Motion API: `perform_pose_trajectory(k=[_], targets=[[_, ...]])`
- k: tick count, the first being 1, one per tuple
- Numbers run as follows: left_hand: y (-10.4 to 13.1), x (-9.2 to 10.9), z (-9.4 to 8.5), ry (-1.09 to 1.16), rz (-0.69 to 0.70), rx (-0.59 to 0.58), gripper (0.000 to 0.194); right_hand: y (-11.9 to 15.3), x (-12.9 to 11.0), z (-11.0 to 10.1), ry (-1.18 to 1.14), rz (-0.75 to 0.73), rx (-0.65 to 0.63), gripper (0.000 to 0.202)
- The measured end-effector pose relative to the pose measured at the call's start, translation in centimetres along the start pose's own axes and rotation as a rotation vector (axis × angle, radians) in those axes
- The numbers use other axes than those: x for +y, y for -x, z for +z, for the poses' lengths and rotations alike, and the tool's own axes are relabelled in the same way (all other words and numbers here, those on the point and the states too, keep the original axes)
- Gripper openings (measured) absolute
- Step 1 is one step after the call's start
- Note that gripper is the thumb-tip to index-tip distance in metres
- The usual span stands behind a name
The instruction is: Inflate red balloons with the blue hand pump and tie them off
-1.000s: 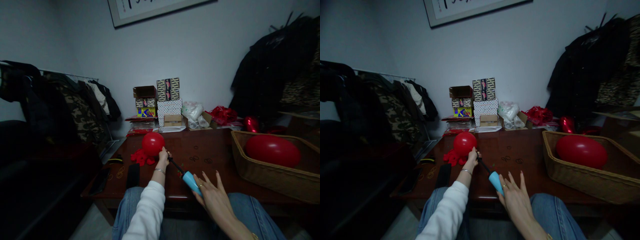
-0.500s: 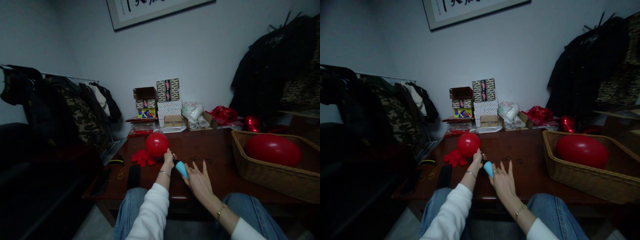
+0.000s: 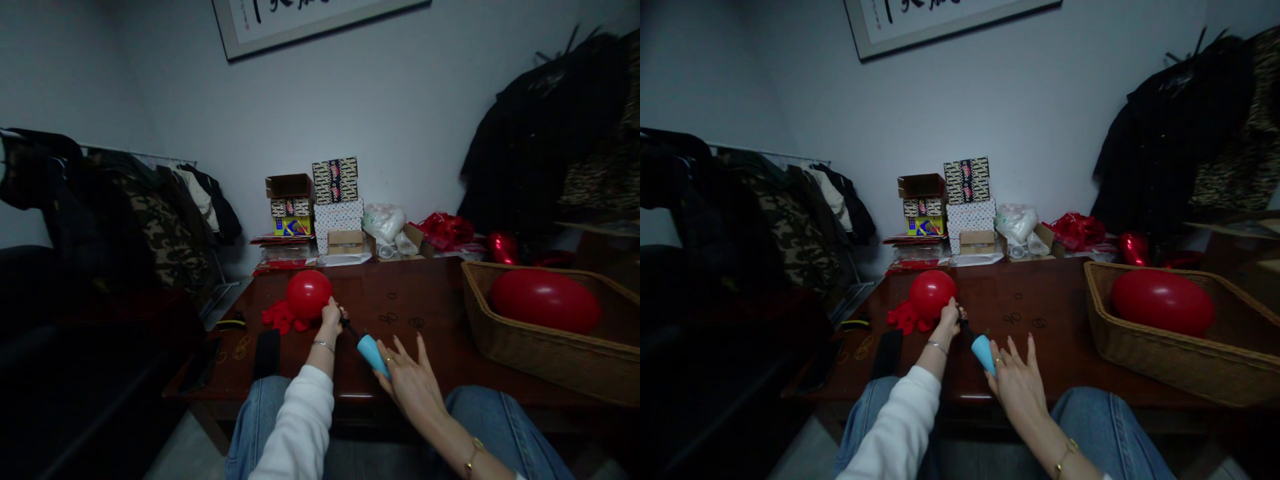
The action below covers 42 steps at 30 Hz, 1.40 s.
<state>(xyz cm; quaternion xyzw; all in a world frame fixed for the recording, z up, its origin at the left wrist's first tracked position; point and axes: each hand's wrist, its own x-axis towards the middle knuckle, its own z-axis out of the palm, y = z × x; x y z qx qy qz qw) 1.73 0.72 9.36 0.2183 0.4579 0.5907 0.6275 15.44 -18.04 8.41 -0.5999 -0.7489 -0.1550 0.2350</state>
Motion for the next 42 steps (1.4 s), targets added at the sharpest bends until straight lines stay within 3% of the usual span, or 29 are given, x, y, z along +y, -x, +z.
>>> perform_pose_trajectory(k=[5,10,16,25,29,36,42], targets=[[-0.2,0.6,-0.3,-0.001,0.002,0.017,0.029,2.4,1.3,-0.4,-0.017,-0.066,0.046,0.043],[0.0,0.6,-0.2,0.018,0.009,0.022,0.031,2.4,1.6,-0.2,-0.011,-0.062,0.047,0.043],[-0.1,0.6,-0.4,0.02,0.034,0.036,0.029,0.9,0.5,0.1,0.001,-0.017,-0.011,0.042],[0.3,-0.5,0.6,0.048,-0.003,0.025,0.029,-3.6,-1.1,1.0,0.055,0.006,-0.075,0.044],[0.4,-0.7,0.8,0.025,-0.007,0.015,0.028,-4.1,-1.3,1.4,0.061,0.01,-0.072,0.044],[0.3,-1.2,0.4,0.044,-0.015,0.006,0.026,-1.6,-0.8,0.7,0.046,0.01,-0.008,0.04],[0.2,-0.1,-0.1,0.055,0.016,-0.021,0.026,1.8,0.9,-0.5,0.02,-0.039,0.039,0.043]])
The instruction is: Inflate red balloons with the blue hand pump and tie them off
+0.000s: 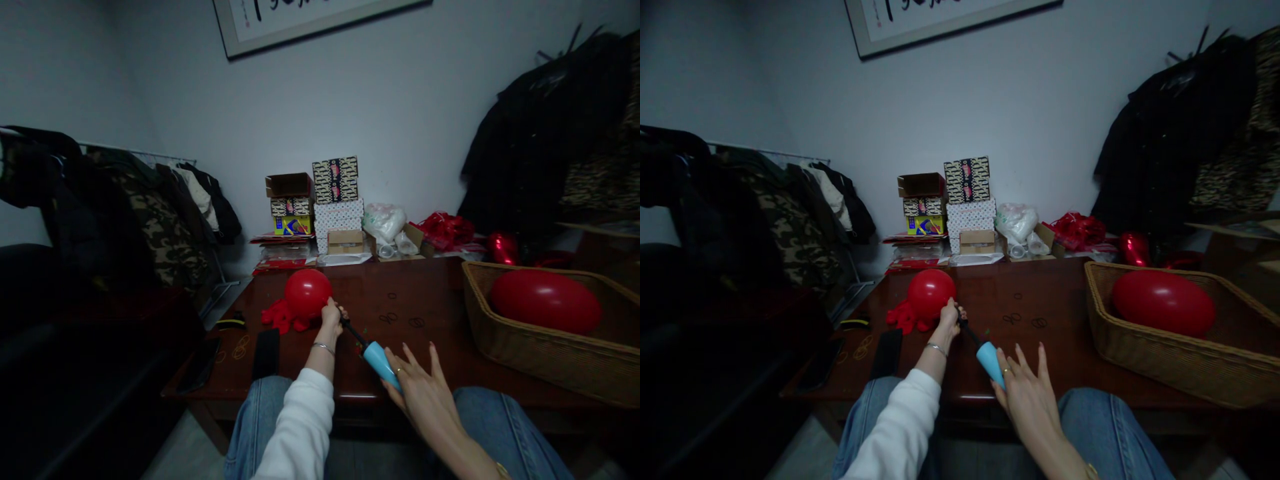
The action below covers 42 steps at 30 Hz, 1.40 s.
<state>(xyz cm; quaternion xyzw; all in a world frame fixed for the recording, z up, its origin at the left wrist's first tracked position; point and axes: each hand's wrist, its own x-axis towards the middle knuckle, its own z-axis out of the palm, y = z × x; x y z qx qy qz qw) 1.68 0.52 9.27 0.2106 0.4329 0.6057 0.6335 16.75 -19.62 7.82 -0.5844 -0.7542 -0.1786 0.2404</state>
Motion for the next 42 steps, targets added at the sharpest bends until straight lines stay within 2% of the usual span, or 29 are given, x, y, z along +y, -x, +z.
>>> perform_pose_trajectory(k=[4,8,17,21,27,31,36,42], targets=[[0.2,0.4,0.1,0.02,-0.012,0.01,0.028,1.1,0.9,-0.2,-0.003,-0.023,0.026,0.044],[0.6,0.4,0.3,0.04,-0.012,0.011,0.03,0.7,1.0,0.1,0.007,-0.017,0.019,0.042],[0.8,-0.3,0.8,0.067,-0.042,0.0,0.031,-4.5,-1.4,0.6,0.035,0.036,-0.055,0.039],[0.8,-0.3,0.8,0.036,-0.027,0.012,0.031,-5.3,-2.0,1.4,0.039,0.048,-0.047,0.04],[0.4,-0.8,0.2,0.003,-0.048,0.007,0.03,-3.4,-1.9,1.4,0.022,0.031,-0.004,0.038],[-0.1,-0.4,-0.1,-0.008,-0.027,0.002,0.03,-1.4,-0.6,0.6,-0.002,-0.002,-0.011,0.042],[-0.2,0.6,-0.4,-0.005,-0.001,0.006,0.028,0.9,1.0,0.2,-0.019,-0.049,0.04,0.044],[0.4,0.8,-0.1,-0.002,-0.017,0.023,0.029,1.5,1.5,0.7,-0.011,-0.047,0.062,0.041]])
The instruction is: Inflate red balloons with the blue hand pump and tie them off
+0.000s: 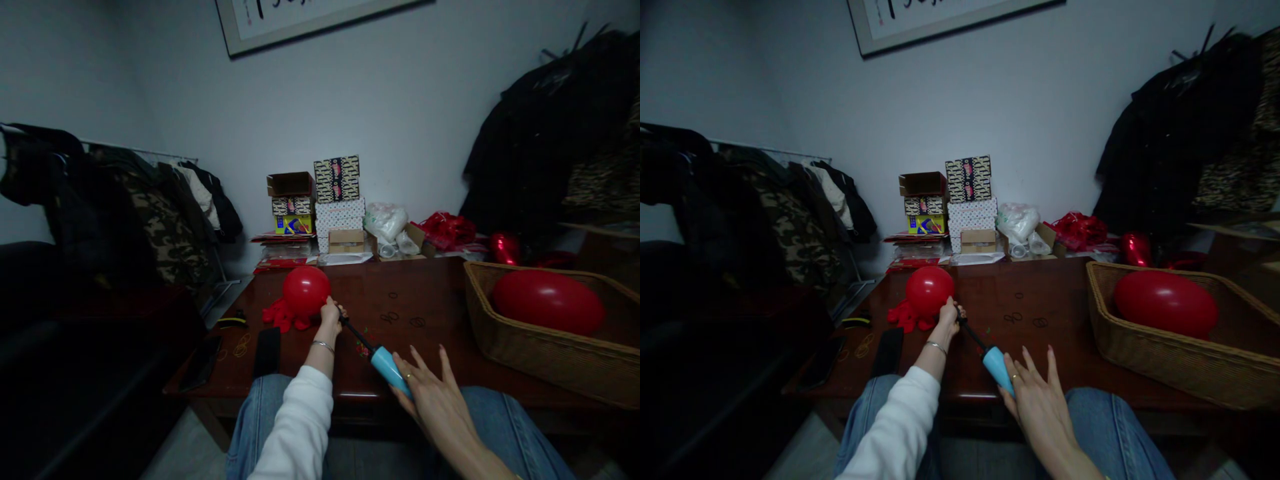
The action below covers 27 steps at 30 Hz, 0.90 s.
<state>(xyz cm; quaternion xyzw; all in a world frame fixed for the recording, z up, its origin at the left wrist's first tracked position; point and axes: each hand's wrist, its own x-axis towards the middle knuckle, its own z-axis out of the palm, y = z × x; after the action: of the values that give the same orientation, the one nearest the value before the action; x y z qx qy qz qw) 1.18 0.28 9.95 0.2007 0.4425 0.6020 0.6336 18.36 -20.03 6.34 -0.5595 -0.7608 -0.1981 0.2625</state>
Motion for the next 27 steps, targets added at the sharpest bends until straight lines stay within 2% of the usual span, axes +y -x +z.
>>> perform_pose_trajectory(k=[6,12,16,22,27], targets=[[0.6,0.3,0.3,0.011,0.012,0.017,0.028,-2.2,-0.7,0.0,0.006,0.015,-0.064,0.041],[0.6,-0.8,1.0,0.018,-0.014,0.021,0.026,-5.8,-2.1,0.6,0.026,0.057,-0.11,0.04],[0.7,-1.4,1.2,-0.004,-0.01,-0.005,0.025,-7.0,-2.7,1.2,0.048,0.069,-0.127,0.041],[0.6,-1.8,1.0,-0.018,-0.029,-0.029,0.026,-6.1,-3.1,1.0,0.061,0.091,-0.095,0.038],[0.2,-1.6,0.8,-0.021,-0.039,-0.025,0.027,-4.1,-2.3,0.2,0.031,0.071,-0.079,0.039]])
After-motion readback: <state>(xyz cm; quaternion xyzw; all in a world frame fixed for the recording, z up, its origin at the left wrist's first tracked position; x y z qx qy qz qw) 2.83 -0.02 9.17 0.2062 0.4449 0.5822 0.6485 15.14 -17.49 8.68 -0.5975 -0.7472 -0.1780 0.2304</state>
